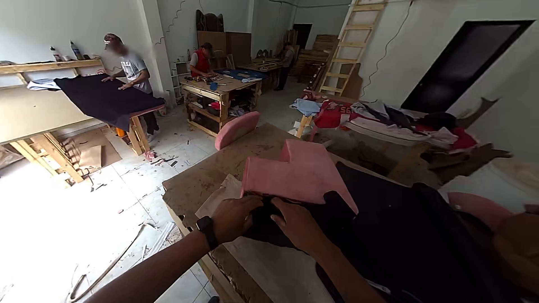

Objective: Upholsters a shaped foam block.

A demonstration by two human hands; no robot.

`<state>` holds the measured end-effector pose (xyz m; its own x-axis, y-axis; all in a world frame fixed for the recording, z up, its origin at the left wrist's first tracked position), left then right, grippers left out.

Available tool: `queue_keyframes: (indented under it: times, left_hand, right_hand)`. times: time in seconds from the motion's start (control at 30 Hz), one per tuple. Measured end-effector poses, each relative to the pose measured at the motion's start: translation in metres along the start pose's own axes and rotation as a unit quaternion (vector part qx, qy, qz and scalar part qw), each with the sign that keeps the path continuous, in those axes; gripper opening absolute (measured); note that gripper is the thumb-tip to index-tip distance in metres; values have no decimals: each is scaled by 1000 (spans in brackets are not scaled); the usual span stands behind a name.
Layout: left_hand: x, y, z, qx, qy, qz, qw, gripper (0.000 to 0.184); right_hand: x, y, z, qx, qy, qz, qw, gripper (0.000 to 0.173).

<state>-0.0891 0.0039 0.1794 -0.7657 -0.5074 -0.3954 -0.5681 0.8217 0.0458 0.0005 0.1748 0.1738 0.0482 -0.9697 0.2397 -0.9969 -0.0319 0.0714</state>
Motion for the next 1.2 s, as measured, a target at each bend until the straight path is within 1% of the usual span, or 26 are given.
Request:
queue_keyframes:
  times: [0.07, 0.13, 0.2, 0.27, 0.3, 0.37, 0.4, 0.47, 0.5, 0.53, 0.6, 0.67, 0.7, 0.77, 0.8, 0.87, 0.9, 0.93, 1.0, 1.07, 1.13, 1.2]
  left_hand:
    - [-11, 9, 7, 41, 34, -18, 998, 29]
    - [-21, 15, 3, 92, 78, -18, 993, 25]
    - [-24, 25, -5, 139, 113, 8, 984, 24]
    - [-28, 36, -12, 196, 140, 47, 970, 25]
    - [-33, 42, -16, 232, 145, 61, 960, 28]
    - [-38, 51, -19, 294, 148, 70, 942, 32]
    - [-39, 56, -18, 320, 144, 63, 934, 34]
    - [-42, 62, -18, 348, 134, 42, 927, 37]
    - [-44, 63, -20, 341, 137, 31, 930, 39]
    - [-47, 62, -26, 317, 149, 24, 936, 40]
    - [-57, 53, -46, 228, 165, 23, 959, 38]
    - [-72, 42, -63, 158, 157, 31, 974, 36]
    - [-78, 40, -61, 140, 146, 40, 978, 36]
    - [-90, 42, -34, 124, 104, 64, 985, 39]
    - [-98, 46, -13, 121, 82, 74, 986, 43]
    - [-118, 57, 30, 111, 55, 72, 990, 52]
    - [-130, 65, 47, 98, 58, 62, 992, 53]
    - [-139, 73, 63, 77, 70, 56, 993, 49]
    - [-150, 86, 86, 3, 102, 60, 993, 36]
    - [-154, 93, 95, -58, 120, 70, 989, 28]
    - [-157, 95, 89, -58, 120, 55, 990, 24]
    - [-156, 95, 83, -50, 119, 51, 990, 24]
  right_hand:
    - [-4, 0, 2, -13, 11, -23, 1000, 37]
    - [-7, -1, 3, -21, 22, -40, 999, 38]
    - [-10, -2, 0, -26, 37, -37, 998, 40]
    - [-13, -9, -7, -22, 31, -4, 999, 45]
    - [-14, -12, -11, -6, 12, 16, 1000, 49]
    - [-17, -13, -10, 72, -18, 44, 996, 60]
    - [-19, -9, -6, 112, -21, 50, 992, 64]
    - [-23, 4, 5, 163, -17, 49, 985, 68]
    - [-24, 8, 8, 173, -17, 47, 984, 69]
    - [-25, 10, 9, 170, -12, 41, 985, 69]
    - [-25, 4, 2, 132, 7, 10, 991, 67]
    - [-25, -20, -15, 49, 56, -25, 997, 63]
    - [-27, -39, -26, -14, 89, -43, 995, 58]
    - [-40, -87, -42, -173, 143, -61, 972, 41]
    - [-51, -113, -48, -229, 155, -51, 960, 34]
    - [-80, -156, -53, -297, 139, -6, 945, 29]
    - [-94, -170, -53, -324, 123, 17, 938, 28]
    - [-104, -178, -51, -339, 106, 35, 934, 29]
    - [-111, -178, -44, -325, 82, 30, 942, 32]
    - [-107, -160, -36, -281, 50, 7, 958, 36]
    - [-109, -140, -29, -224, 9, -1, 975, 39]
    - [-112, -125, -26, -162, -26, -8, 986, 36]
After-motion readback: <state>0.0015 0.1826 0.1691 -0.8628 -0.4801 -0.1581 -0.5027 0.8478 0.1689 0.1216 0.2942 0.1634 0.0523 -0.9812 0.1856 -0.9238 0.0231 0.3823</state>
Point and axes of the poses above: each hand's wrist, its own y-axis towards the middle knuckle, its own z-axis out of the palm, x = y × z, the point moved 5 cm from there along y, towards the middle knuckle, and after that the axes turned 10 degrees about -z, right-handed, at the moved point
